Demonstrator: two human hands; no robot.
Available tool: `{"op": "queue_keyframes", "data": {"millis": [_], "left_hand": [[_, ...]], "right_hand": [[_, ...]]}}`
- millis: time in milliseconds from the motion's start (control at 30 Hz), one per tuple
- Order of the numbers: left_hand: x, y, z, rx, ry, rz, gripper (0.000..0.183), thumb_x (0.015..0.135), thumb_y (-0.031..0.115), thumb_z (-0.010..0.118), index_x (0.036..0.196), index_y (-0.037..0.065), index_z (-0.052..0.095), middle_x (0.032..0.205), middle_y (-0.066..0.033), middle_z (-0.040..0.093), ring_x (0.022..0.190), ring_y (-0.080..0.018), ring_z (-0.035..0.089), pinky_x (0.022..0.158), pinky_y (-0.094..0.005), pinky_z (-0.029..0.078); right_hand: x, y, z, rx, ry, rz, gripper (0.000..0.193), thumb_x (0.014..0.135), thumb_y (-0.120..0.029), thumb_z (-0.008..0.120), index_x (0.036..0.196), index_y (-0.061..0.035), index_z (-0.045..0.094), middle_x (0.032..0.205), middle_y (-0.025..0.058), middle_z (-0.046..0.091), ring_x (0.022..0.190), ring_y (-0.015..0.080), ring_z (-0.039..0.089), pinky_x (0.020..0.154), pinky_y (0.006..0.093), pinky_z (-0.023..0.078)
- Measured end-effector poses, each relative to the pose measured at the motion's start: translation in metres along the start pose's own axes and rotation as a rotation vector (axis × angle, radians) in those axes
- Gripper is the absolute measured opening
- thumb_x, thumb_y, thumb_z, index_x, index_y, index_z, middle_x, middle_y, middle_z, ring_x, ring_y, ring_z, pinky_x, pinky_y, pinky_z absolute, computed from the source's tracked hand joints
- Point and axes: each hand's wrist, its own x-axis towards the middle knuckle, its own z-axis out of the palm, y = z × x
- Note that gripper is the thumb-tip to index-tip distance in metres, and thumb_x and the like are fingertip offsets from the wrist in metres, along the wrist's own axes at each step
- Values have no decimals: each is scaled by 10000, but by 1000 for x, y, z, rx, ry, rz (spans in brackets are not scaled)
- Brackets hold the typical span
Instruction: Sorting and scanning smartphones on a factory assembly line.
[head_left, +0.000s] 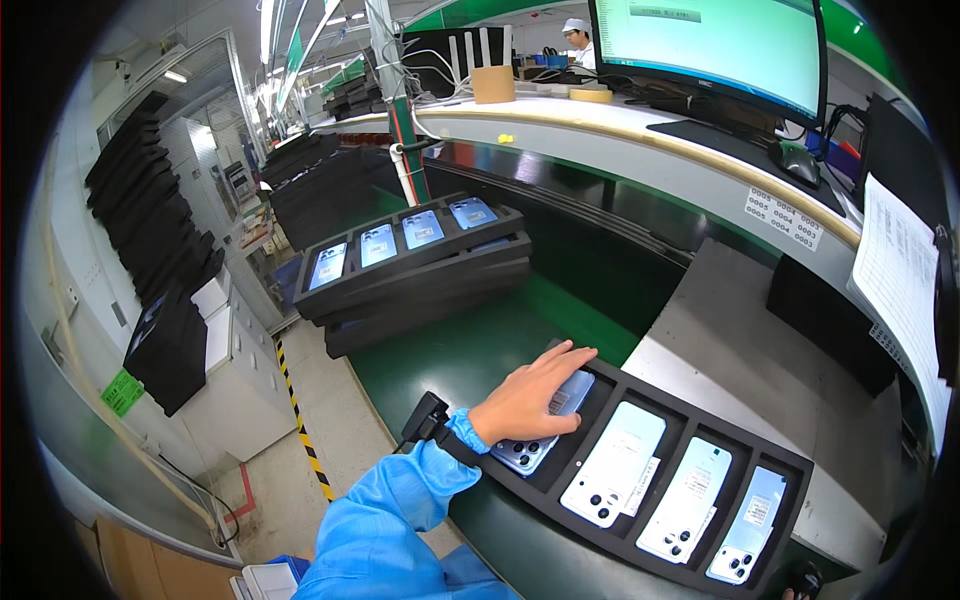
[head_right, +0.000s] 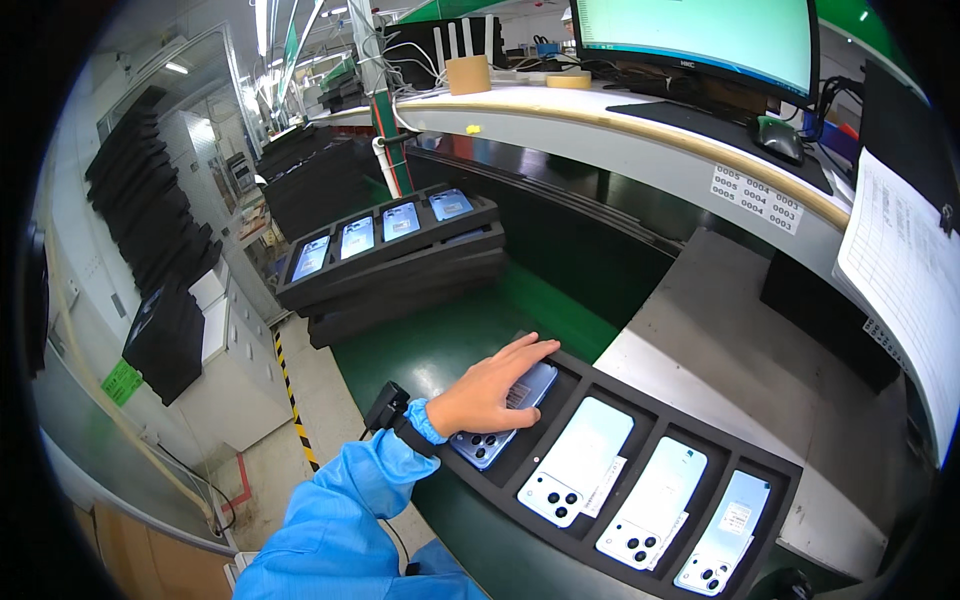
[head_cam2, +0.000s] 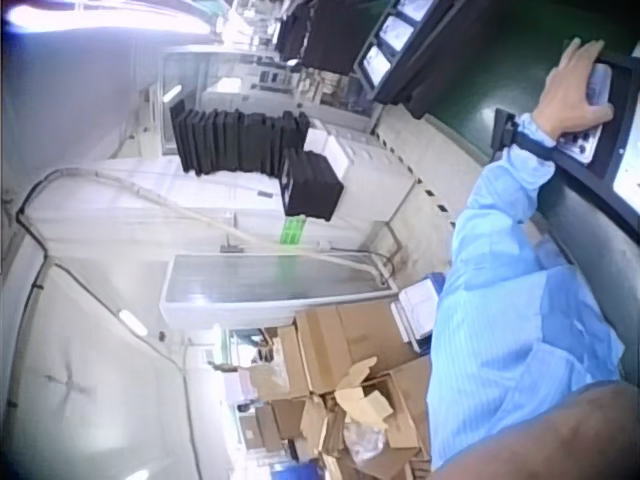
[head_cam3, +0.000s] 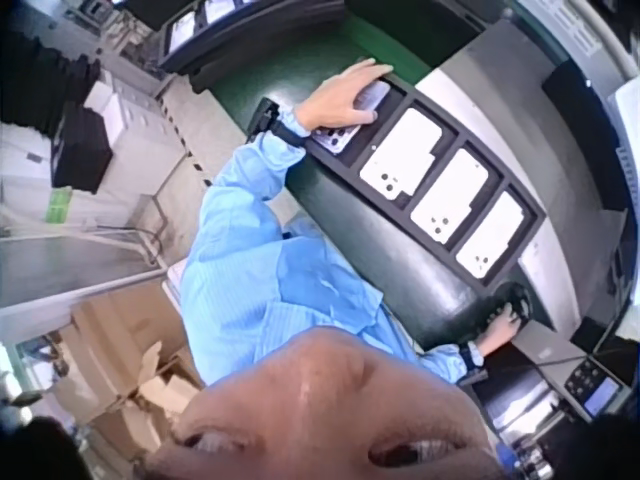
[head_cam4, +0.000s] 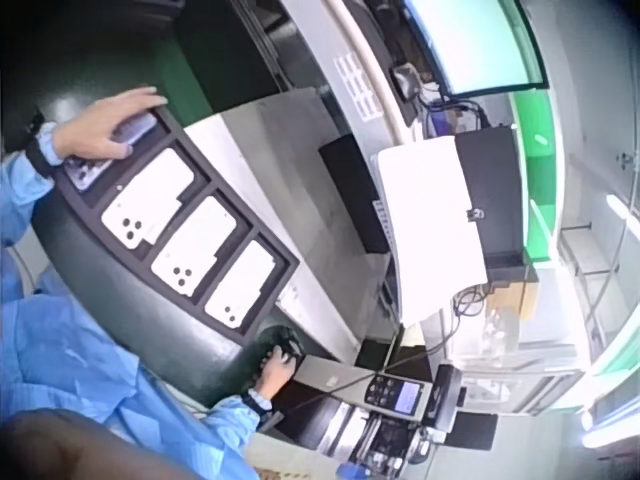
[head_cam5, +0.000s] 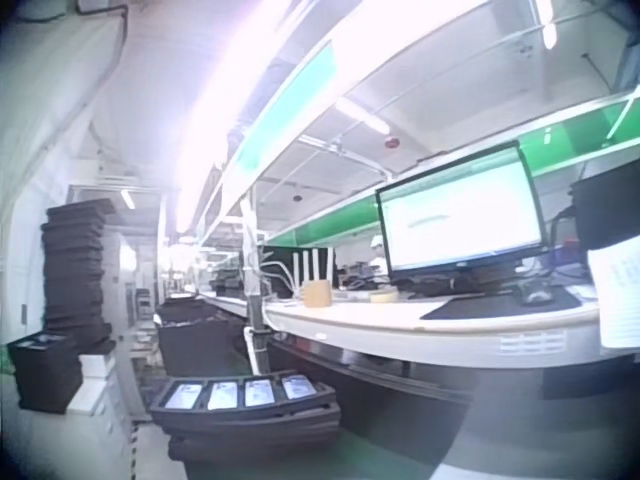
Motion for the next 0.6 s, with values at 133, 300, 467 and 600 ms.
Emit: {"op": "queue_keyframes", "data": {"millis": [133, 300, 467, 600], "left_hand": [[-5, -4, -1, -55, 13, -1, 815, 755, 290, 668, 1494, 99, 383, 1516, -222, 391, 1457, -397, 291, 1137, -475, 334], [-9, -14, 1, -192, 70, -4, 707, 802, 248, 647, 1452, 82, 428, 1501, -219, 402, 1437, -385, 332, 1146, -442, 326], [-14, -20, 3, -219, 195, 67, 610, 806, 252, 634, 1362, 50, 489, 1386, -234, 495, 1280, -400, 487, 1067, -437, 408], [4, -10, 6, -302, 53, 19, 651, 814, 294, 636, 1404, 77, 470, 1468, -247, 420, 1396, -408, 374, 1136, -440, 335]], "right_hand": [[12, 9, 3, -13, 36, -24, 412, 912, -222, 704, 1179, 63, 575, 841, 111, 669, 593, 151, 578, 490, 267, 450], [20, 10, 6, -82, 57, -84, 391, 908, -231, 705, 1134, 69, 595, 858, 114, 671, 594, 156, 566, 499, 278, 452], [43, 29, 8, -102, 77, -192, 348, 895, -207, 706, 1098, 60, 615, 806, 95, 651, 566, 148, 534, 487, 283, 429], [27, 31, -8, -92, 136, -266, 302, 886, -194, 705, 1048, 52, 637, 766, 82, 627, 541, 148, 513, 477, 286, 412]]}}
